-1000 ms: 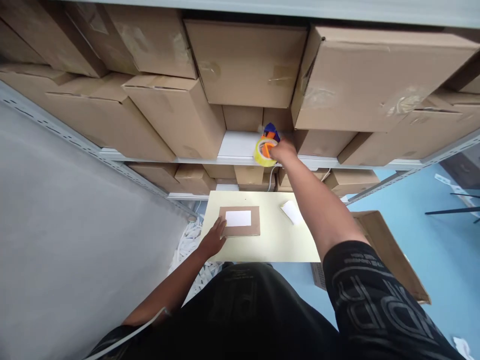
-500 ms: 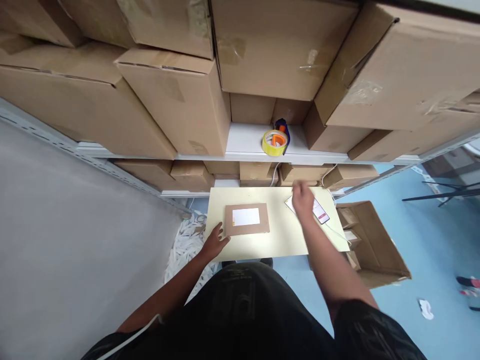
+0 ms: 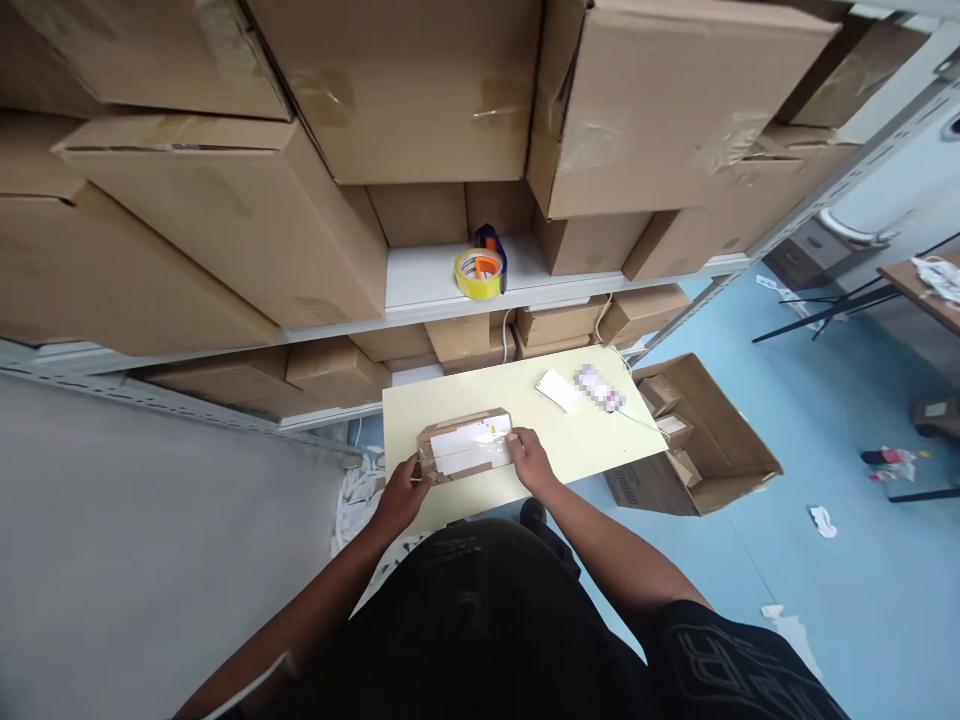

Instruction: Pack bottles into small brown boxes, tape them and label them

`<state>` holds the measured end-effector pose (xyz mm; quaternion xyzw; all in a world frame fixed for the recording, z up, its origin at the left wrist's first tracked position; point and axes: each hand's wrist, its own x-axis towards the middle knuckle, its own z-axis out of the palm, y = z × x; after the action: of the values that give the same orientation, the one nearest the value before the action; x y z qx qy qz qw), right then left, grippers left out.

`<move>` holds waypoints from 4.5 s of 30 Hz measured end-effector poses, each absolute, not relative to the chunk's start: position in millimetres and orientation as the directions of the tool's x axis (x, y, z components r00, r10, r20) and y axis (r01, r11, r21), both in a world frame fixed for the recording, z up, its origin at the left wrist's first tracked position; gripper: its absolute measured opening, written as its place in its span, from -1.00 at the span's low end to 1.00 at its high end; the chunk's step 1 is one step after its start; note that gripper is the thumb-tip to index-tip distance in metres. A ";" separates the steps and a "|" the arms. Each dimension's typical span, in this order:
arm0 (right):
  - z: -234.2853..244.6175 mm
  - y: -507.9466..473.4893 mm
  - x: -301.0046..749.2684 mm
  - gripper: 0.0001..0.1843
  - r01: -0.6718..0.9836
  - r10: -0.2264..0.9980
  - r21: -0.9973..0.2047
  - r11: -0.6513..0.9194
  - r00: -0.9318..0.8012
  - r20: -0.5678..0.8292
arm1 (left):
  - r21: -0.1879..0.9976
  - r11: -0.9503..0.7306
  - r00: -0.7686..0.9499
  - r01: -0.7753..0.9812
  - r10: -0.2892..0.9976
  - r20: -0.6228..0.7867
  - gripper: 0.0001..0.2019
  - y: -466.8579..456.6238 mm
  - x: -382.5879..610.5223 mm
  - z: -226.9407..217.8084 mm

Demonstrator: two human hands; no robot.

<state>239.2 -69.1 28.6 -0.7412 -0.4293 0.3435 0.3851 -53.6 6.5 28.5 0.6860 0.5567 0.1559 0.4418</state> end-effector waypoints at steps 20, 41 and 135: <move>-18.1 -152.6 376.8 -0.69 0.393 0.787 -0.688 -0.610 0.200 -0.584 | 0.420 -0.713 0.823 0.561 0.536 -0.189 -0.75 25.9 177.6 102.3; -21.2 -175.0 500.1 -0.69 0.369 0.770 -0.690 -0.622 0.133 -0.623 | 0.226 -0.620 0.638 0.751 0.592 -0.493 -0.75 61.4 374.8 -11.9; 235.8 -29.5 205.0 -0.66 -0.411 0.908 -0.822 -0.395 -0.036 -0.418 | 0.997 -0.008 0.387 0.071 0.922 -0.020 -0.75 -9.9 5.4 232.7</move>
<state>205.0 -29.5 235.8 -0.4927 -0.2519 0.6742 0.4892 5.4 -9.9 232.7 0.6048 0.4102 0.3716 0.5726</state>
